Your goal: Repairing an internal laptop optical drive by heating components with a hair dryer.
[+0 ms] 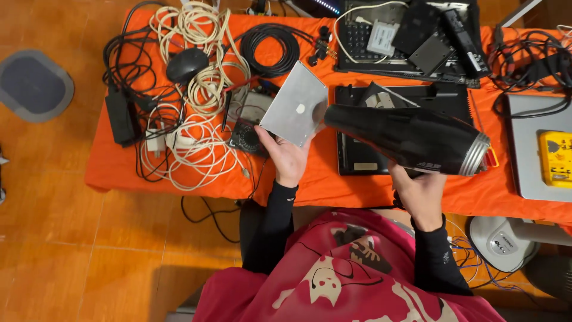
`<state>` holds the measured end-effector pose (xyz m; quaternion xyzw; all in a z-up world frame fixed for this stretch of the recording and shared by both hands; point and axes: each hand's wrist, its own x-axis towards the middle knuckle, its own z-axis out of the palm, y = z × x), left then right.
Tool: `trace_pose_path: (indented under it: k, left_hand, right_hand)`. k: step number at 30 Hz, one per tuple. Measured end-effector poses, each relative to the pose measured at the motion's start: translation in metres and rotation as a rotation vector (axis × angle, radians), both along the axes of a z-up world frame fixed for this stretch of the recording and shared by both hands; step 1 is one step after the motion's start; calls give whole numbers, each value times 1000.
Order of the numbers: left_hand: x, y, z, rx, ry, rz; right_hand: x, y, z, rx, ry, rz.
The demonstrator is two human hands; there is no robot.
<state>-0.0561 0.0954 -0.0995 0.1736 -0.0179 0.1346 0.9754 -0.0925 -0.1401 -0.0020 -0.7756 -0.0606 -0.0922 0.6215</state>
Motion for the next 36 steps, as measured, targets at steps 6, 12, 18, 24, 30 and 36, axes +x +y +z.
trace_pose_path:
  k: [6, 12, 18, 24, 30, 36]
  left_hand:
    - [8, 1, -37, 23, -6, 3]
    - [3, -9, 9, 51, -165, -59]
    - [11, -9, -22, 37, -78, -119]
    - [14, -12, -24, 166, -60, -64]
    - [16, -14, -28, 312, -53, 11]
    - [25, -20, -47, 279, -80, -27]
  right_hand:
    - [4, 0, -8, -7, -42, 8]
    - [7, -4, -6, 56, -23, -25]
    - [7, -3, 12, 85, -25, -52]
    - [10, -1, 16, 105, -23, -75]
    - [11, -3, 21, 100, -52, -55]
    - [13, -5, 20, 91, -59, -36]
